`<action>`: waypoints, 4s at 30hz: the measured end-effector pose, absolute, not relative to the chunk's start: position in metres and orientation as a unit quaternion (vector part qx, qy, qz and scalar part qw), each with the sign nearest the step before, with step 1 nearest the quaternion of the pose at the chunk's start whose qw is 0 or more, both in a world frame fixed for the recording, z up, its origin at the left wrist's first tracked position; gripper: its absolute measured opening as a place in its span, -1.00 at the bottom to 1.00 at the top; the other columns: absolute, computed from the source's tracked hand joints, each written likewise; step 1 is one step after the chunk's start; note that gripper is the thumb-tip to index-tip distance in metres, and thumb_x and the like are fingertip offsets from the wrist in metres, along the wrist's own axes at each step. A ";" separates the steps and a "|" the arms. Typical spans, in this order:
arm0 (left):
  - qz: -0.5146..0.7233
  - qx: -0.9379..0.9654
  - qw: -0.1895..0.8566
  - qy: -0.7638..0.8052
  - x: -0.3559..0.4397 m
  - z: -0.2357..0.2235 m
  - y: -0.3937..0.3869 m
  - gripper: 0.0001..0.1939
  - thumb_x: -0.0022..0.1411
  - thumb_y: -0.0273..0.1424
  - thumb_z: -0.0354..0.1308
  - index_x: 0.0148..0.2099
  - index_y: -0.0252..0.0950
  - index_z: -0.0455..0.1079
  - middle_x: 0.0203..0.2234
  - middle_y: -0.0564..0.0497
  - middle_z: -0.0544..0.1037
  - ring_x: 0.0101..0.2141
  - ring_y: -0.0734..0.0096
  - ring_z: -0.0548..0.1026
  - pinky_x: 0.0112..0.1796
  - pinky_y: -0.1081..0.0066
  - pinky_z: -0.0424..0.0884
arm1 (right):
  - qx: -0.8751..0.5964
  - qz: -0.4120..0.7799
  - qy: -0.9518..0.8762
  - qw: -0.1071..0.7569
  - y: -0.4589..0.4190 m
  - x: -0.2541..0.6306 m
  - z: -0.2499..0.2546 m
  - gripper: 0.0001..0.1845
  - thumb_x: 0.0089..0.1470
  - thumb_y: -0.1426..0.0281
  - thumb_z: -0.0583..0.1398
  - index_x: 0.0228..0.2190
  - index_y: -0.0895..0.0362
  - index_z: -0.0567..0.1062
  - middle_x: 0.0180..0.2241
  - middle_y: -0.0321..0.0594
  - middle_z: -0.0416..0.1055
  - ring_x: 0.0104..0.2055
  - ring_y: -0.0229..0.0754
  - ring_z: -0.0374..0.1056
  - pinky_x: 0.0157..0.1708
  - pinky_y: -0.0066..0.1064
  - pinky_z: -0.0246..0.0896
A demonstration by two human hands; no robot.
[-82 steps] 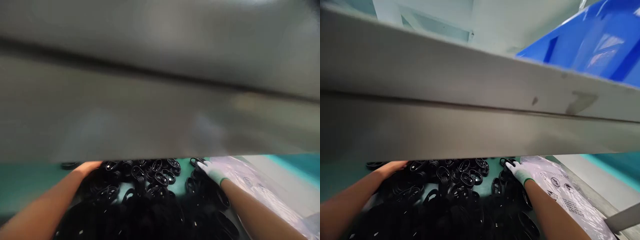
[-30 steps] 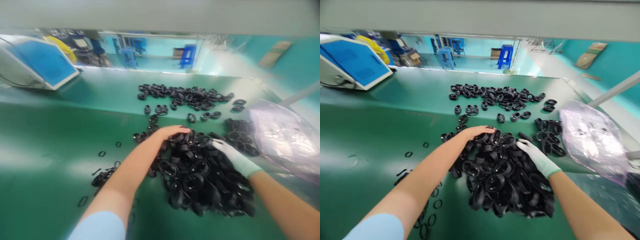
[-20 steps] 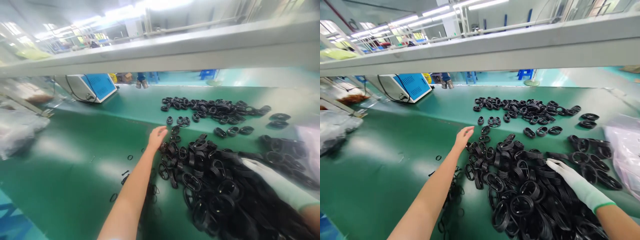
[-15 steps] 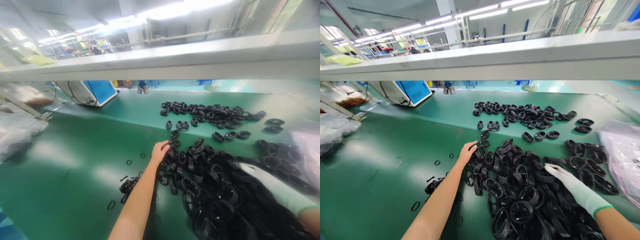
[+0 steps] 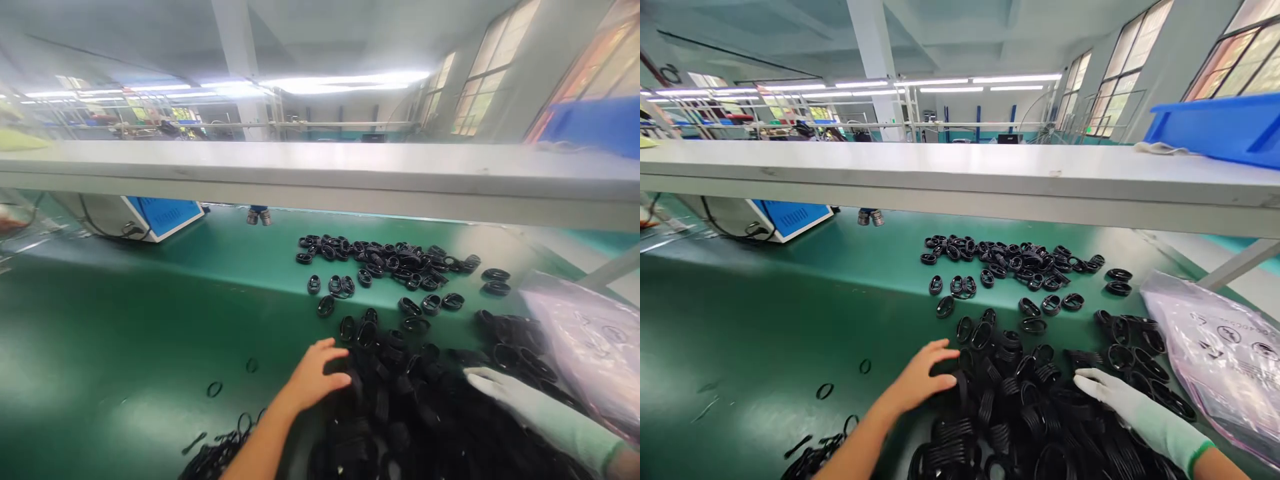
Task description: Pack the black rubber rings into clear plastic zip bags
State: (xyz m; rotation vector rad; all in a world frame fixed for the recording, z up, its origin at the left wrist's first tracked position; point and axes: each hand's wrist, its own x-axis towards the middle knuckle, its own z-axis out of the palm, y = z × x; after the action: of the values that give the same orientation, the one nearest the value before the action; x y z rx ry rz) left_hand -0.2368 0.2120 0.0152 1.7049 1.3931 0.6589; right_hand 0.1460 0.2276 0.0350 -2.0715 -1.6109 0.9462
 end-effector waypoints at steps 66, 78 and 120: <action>0.454 0.301 0.700 0.462 -0.082 0.130 0.119 -0.77 -0.01 -0.28 0.21 -0.38 -0.35 0.37 -0.36 0.01 0.43 -0.52 0.60 0.36 -0.46 0.51 0.35 | -0.571 0.557 -0.529 0.289 0.094 0.121 0.123 -0.51 -0.16 0.31 0.15 -0.12 0.16 0.32 -0.13 -0.03 0.36 -0.10 -0.02 0.30 -0.19 -0.21 0.25; 0.433 0.148 0.766 0.451 0.024 0.152 -0.016 -0.74 0.09 -0.28 0.09 -0.36 -0.43 0.37 -0.56 -0.03 0.44 -0.59 0.57 0.38 -0.52 0.54 0.35 | -0.252 0.705 -0.435 0.500 0.015 0.152 0.134 -0.34 -0.17 0.29 0.29 0.00 0.03 0.23 0.02 -0.15 0.26 0.09 -0.08 0.13 0.11 -0.16 -0.06; 0.346 0.454 0.677 0.464 -0.102 0.165 -0.021 -0.82 0.01 -0.37 0.10 -0.51 -0.33 0.18 -0.64 0.16 0.21 -0.59 0.66 0.12 -0.53 0.56 0.04 | -0.280 0.810 -0.391 0.336 -0.020 0.051 0.149 -0.42 -0.14 0.41 0.26 -0.04 0.08 0.25 -0.07 -0.13 0.23 -0.06 -0.02 0.23 -0.14 0.01 0.24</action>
State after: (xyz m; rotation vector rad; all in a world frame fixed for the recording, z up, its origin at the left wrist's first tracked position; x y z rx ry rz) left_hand -0.1021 -0.0208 0.1648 1.0214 1.0440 0.7784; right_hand 0.0515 -0.0203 0.1491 -0.7304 -1.0200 2.1115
